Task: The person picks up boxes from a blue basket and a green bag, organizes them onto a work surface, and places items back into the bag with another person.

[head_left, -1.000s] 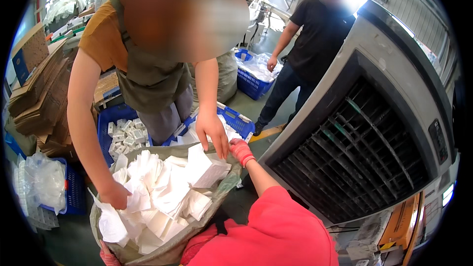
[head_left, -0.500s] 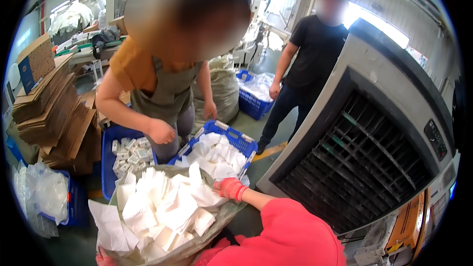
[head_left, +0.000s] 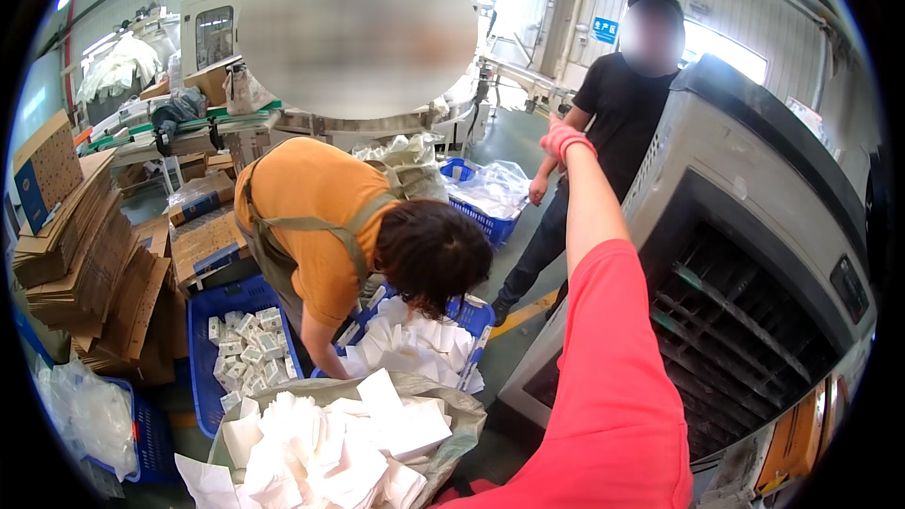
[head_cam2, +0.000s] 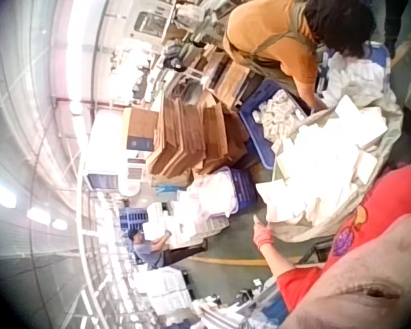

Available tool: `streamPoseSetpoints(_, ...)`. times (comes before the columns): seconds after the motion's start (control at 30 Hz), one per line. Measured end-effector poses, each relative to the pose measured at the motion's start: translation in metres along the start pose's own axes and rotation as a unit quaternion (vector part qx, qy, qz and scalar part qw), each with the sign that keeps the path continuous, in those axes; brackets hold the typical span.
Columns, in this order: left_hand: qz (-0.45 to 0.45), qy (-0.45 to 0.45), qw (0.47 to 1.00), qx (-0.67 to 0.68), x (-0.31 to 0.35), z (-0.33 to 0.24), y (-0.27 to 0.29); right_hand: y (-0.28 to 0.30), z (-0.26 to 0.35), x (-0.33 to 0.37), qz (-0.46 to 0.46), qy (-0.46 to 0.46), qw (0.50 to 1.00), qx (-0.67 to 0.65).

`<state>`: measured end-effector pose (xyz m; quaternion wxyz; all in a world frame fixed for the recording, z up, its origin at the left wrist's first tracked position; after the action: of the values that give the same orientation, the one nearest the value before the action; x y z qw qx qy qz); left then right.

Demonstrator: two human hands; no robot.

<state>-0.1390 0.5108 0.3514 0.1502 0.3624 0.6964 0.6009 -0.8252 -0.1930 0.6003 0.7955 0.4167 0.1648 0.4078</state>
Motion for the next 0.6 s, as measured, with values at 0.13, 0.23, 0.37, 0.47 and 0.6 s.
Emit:
streamPoseSetpoints(0.13,0.000,-0.042,0.998,-0.044,-0.032,-0.035,-0.004,0.003,0.023,-0.053,0.017,0.100,0.991,0.090)
streamPoseSetpoints(0.23,0.173,-0.172,0.920,-0.306,-0.122,0.132,-0.146,-0.027,0.045,-0.063,0.095,0.074,0.992,0.039)
streamPoseSetpoints(0.37,0.027,-0.016,0.997,-0.069,-0.065,-0.032,-0.036,-0.011,0.072,0.087,-0.018,0.151,0.973,0.173)
streamPoseSetpoints(0.47,-0.032,-0.084,0.995,-0.040,-0.050,-0.033,-0.031,-0.017,0.075,0.016,0.074,0.165,0.978,0.107)
streamPoseSetpoints(0.6,-0.023,0.004,0.994,-0.102,-0.058,-0.045,-0.034,-0.093,0.110,0.206,0.228,0.371,0.897,-0.078)
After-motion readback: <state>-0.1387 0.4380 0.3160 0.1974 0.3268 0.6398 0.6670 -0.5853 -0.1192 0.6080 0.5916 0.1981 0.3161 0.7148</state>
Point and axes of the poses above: each hand's wrist, its own x-axis away from the middle knuckle, its own y-axis out of the back of the hand, z = x × y, the point moved 9 cm from there along -x, towards the middle knuckle, and after that the axes turned 13 degrees about -y, right-handed, at the moved point
